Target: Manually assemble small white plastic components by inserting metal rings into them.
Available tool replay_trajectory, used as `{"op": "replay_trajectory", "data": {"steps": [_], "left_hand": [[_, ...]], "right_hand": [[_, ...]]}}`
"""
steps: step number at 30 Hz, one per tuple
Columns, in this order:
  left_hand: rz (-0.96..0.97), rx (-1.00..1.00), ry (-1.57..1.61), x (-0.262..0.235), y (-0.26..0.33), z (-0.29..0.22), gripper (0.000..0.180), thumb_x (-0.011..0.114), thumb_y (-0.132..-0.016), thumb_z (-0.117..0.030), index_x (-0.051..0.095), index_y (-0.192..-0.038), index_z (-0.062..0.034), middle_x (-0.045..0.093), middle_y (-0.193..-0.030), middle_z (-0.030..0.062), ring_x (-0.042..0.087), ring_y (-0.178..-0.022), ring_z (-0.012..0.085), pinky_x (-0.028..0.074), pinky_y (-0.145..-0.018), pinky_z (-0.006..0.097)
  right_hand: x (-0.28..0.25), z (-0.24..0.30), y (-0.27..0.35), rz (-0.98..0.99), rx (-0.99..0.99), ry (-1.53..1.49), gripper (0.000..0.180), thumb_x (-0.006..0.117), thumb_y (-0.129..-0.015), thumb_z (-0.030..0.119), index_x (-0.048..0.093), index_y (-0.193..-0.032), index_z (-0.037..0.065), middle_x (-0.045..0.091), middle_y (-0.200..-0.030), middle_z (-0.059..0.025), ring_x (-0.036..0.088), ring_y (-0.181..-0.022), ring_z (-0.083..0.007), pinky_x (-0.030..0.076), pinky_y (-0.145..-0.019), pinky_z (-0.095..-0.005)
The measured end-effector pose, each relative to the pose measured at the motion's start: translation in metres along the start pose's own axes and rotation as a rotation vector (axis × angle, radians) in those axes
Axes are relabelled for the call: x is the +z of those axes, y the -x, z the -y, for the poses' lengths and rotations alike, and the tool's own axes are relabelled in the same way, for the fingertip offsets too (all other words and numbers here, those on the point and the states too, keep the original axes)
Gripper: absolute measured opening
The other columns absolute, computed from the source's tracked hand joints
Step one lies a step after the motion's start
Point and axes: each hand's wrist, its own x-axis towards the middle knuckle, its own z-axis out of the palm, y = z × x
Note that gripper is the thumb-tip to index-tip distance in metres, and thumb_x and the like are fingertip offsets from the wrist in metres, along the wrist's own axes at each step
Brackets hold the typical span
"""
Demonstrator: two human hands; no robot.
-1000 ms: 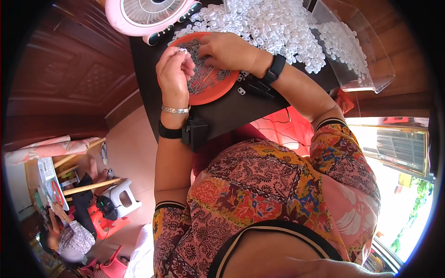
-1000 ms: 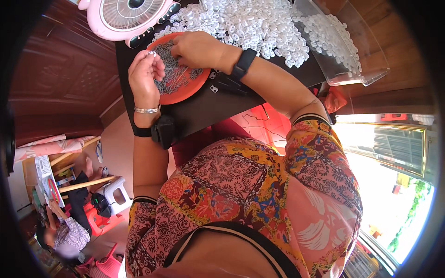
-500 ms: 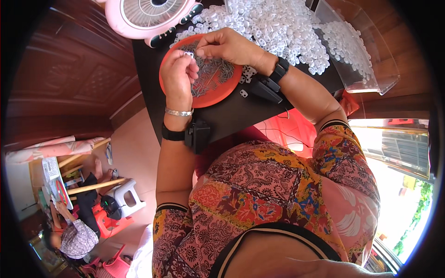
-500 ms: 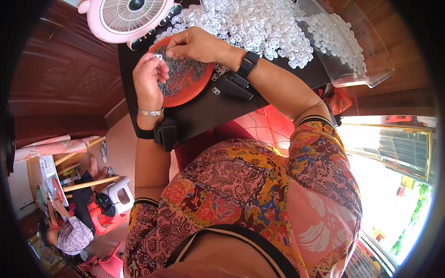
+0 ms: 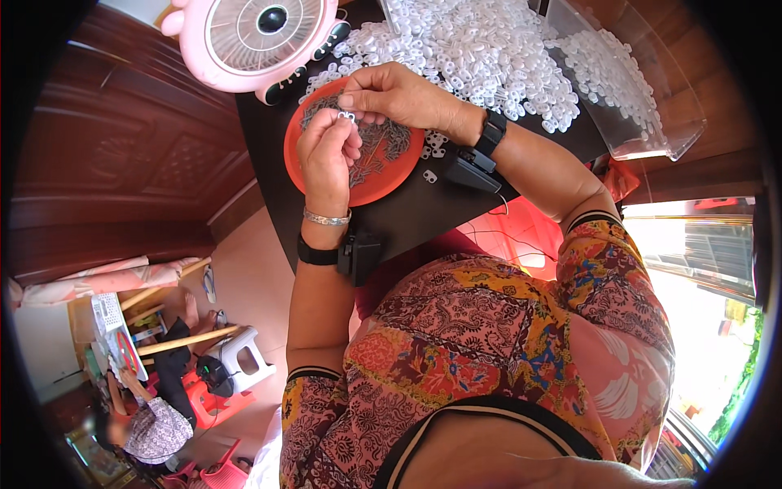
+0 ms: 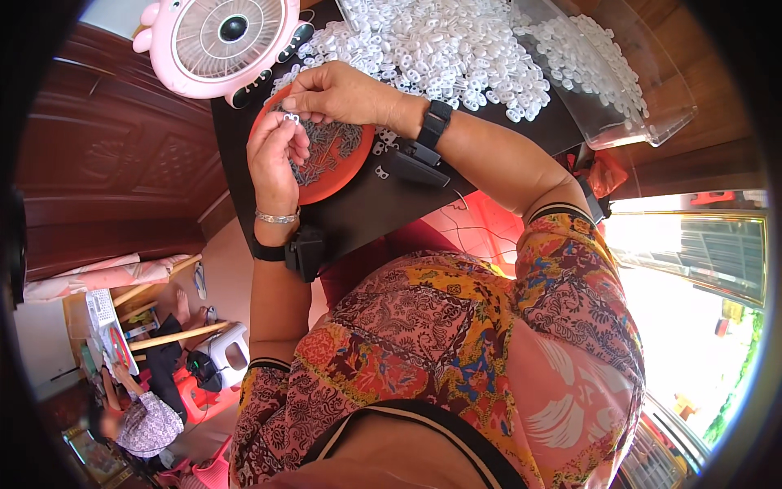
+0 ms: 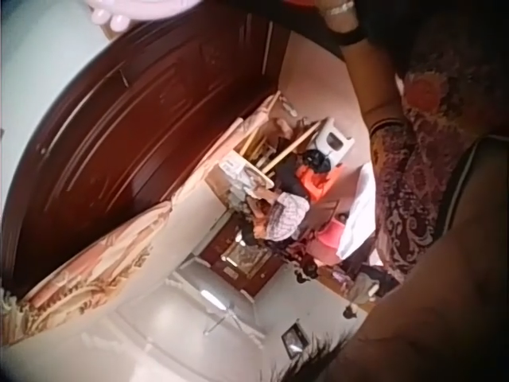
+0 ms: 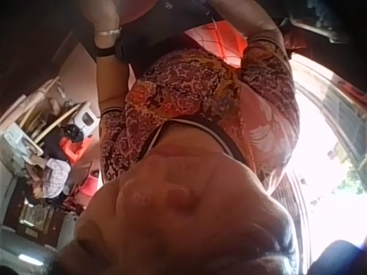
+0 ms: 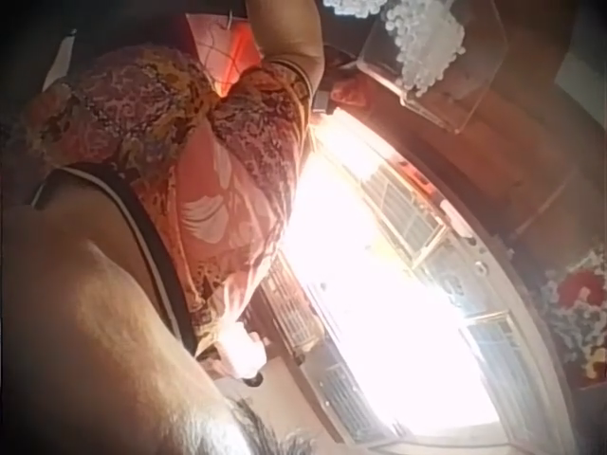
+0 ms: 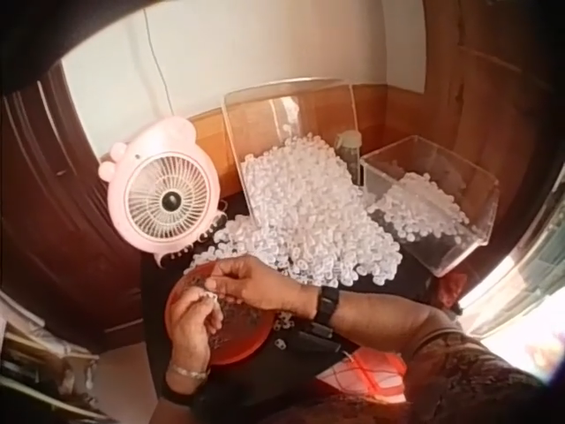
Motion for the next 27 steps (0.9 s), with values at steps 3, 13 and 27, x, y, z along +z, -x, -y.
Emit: {"op": "replay_trajectory", "data": {"steps": [3, 13, 27], "left_hand": [[-0.002, -0.004, -0.004, -0.0011, -0.0005, 0.0006, 0.014, 0.049, -0.085, -0.013, 0.052, -0.073, -0.0060, 0.051, -0.061, -0.0012, 0.042, -0.051, 0.0035, 0.030, -0.045, 0.017], [0.006, -0.012, -0.033, 0.0004, 0.0012, -0.0004, 0.017, 0.049, -0.084, -0.013, 0.051, -0.069, -0.0063, 0.049, -0.060, -0.0018, 0.041, -0.051, 0.0036, 0.029, -0.045, 0.017], [-0.012, 0.017, -0.090, 0.0031, 0.0043, 0.0020, 0.016, 0.049, -0.083, -0.009, 0.049, -0.068, -0.0038, 0.047, -0.058, -0.0001, 0.040, -0.049, 0.0057, 0.032, -0.043, 0.020]], "right_hand": [[-0.0017, 0.0027, 0.0004, -0.004, 0.005, 0.016, 0.023, 0.061, -0.087, 0.027, 0.062, -0.082, 0.005, 0.055, -0.068, 0.0034, 0.050, -0.062, -0.0040, 0.042, -0.057, -0.0189], [-0.0032, 0.0023, 0.0006, 0.067, -0.046, 0.028, 0.021, 0.061, -0.087, 0.021, 0.062, -0.083, 0.001, 0.056, -0.068, 0.0014, 0.049, -0.061, -0.0064, 0.043, -0.058, -0.0214], [0.0036, 0.0040, 0.0045, 0.030, -0.109, 0.242, 0.019, 0.059, -0.088, 0.018, 0.058, -0.078, 0.001, 0.050, -0.065, 0.0047, 0.042, -0.064, -0.0038, 0.038, -0.058, -0.0215]]}}
